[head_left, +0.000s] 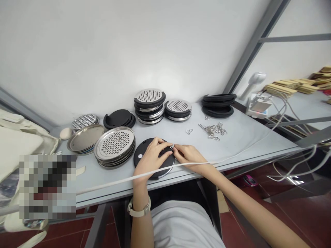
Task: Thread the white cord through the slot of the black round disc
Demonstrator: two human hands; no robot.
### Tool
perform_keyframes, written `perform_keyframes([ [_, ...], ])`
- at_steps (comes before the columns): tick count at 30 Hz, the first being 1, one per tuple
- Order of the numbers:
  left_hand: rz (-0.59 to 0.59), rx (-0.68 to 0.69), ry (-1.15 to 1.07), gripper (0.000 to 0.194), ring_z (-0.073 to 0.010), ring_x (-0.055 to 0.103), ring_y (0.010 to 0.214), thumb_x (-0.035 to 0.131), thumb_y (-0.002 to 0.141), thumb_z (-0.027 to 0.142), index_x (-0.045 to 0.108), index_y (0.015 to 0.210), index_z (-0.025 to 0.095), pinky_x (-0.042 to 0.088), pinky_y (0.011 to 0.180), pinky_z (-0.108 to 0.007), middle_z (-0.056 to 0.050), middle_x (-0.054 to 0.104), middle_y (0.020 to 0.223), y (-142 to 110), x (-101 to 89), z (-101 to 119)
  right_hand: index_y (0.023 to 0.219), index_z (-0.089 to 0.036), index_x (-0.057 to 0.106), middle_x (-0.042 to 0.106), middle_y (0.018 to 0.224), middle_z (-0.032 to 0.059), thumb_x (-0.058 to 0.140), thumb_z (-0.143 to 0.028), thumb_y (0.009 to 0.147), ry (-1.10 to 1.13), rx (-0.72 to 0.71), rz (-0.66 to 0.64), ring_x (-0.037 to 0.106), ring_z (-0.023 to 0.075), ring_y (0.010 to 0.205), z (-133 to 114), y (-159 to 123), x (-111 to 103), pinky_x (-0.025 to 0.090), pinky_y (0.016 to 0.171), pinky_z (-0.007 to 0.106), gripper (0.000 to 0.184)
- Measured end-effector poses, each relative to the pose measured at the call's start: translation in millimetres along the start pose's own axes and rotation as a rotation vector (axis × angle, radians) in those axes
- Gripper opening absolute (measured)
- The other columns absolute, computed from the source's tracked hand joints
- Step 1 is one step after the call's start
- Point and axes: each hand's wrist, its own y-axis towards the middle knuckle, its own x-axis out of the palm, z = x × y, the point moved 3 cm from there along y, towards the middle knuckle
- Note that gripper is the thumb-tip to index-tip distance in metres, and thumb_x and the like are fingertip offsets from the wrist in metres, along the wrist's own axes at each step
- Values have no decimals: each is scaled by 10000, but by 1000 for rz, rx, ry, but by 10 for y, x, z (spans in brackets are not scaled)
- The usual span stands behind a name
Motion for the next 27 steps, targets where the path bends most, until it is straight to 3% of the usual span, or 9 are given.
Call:
perform_keyframes([
  [27, -10, 38, 11, 180, -189, 525, 991, 507, 904, 201, 616, 1044, 227, 424, 924, -341, -46, 530, 1013, 24, -14, 41, 812, -172, 569, 627, 694, 23, 348, -278, 944, -25, -6, -3, 505, 108, 559, -11, 5, -10, 290, 565, 221, 278],
])
